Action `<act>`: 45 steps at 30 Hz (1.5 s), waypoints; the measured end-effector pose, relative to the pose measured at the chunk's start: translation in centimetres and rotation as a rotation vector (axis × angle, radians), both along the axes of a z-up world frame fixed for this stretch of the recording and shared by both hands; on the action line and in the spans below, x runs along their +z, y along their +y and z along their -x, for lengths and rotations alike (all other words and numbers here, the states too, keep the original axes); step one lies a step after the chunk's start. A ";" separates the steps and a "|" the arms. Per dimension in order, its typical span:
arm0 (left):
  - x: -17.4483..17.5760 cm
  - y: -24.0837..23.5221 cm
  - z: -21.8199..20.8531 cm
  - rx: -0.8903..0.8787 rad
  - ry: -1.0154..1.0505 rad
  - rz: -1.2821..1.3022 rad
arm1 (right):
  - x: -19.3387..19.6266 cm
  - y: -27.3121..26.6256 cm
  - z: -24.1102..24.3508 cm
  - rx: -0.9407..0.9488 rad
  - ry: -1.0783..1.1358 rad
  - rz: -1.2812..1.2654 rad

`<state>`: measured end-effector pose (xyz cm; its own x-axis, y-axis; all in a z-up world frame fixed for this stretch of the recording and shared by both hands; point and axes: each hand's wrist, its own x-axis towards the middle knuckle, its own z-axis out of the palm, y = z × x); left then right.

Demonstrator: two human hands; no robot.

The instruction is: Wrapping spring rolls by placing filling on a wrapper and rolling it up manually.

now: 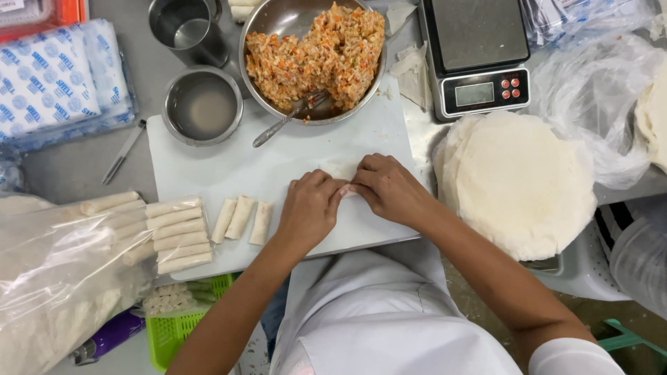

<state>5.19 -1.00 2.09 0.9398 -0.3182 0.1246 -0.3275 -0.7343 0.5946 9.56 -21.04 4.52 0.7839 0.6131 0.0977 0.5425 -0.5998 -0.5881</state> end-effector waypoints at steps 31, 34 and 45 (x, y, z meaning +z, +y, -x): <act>-2.2 0.7 -2.4 0.151 -0.060 -0.010 | -3.4 0.0 -1.7 -0.132 -0.143 -0.099; -1.8 0.8 -2.4 0.189 -0.124 -0.028 | -2.9 -0.2 -1.2 -0.145 -0.164 -0.097; -2.7 0.8 -0.1 0.074 -0.279 -0.213 | -3.0 -0.9 0.7 -0.089 -0.256 -0.041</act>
